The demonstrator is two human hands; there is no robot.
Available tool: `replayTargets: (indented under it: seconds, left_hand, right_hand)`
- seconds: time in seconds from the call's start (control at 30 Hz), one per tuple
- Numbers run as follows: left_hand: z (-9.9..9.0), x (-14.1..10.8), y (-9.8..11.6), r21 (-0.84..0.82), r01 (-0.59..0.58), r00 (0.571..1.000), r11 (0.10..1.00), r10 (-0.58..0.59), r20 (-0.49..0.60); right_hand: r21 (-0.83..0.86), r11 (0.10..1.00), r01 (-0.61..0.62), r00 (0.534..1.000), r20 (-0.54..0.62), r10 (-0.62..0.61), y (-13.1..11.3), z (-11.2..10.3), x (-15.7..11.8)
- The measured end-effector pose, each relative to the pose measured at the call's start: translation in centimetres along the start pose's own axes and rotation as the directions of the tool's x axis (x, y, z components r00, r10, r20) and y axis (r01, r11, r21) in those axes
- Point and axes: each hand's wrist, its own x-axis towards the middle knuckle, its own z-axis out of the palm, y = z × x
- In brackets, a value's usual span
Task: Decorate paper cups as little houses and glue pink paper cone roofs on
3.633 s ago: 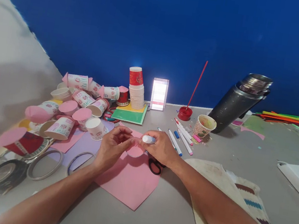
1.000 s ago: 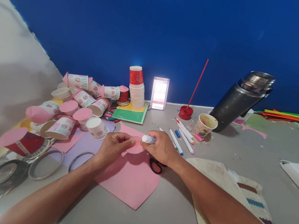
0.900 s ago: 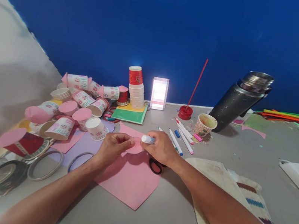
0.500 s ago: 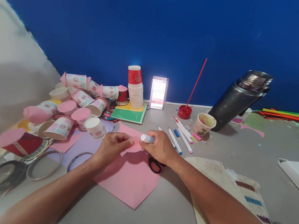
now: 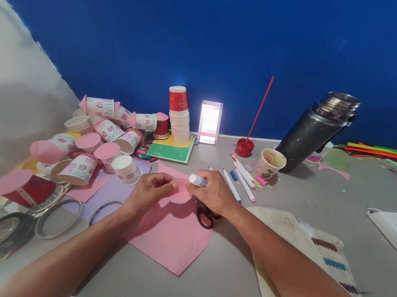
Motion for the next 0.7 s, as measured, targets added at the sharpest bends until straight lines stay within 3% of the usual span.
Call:
replayTargets:
  seconds: [0.27,0.47,0.7]
  left_hand:
    - [0.0,0.2,-0.23,0.051,-0.013,0.997,0.999,0.017,-0.072]
    - [0.29,-0.1,0.03,0.099,-0.104,0.995,0.99,0.104,0.007]
    - [0.43,-0.26,0.61,0.104,-0.069,0.998,0.992,0.069,0.005]
  right_hand:
    - [0.009,0.999,0.038,0.999,-0.005,-0.038,-0.07,-0.08,0.04]
    - [0.029,0.994,0.102,0.994,0.028,-0.102,0.2,0.22,-0.06]
    - [-0.006,0.995,0.103,0.994,-0.034,-0.103,0.49,0.46,-0.07]
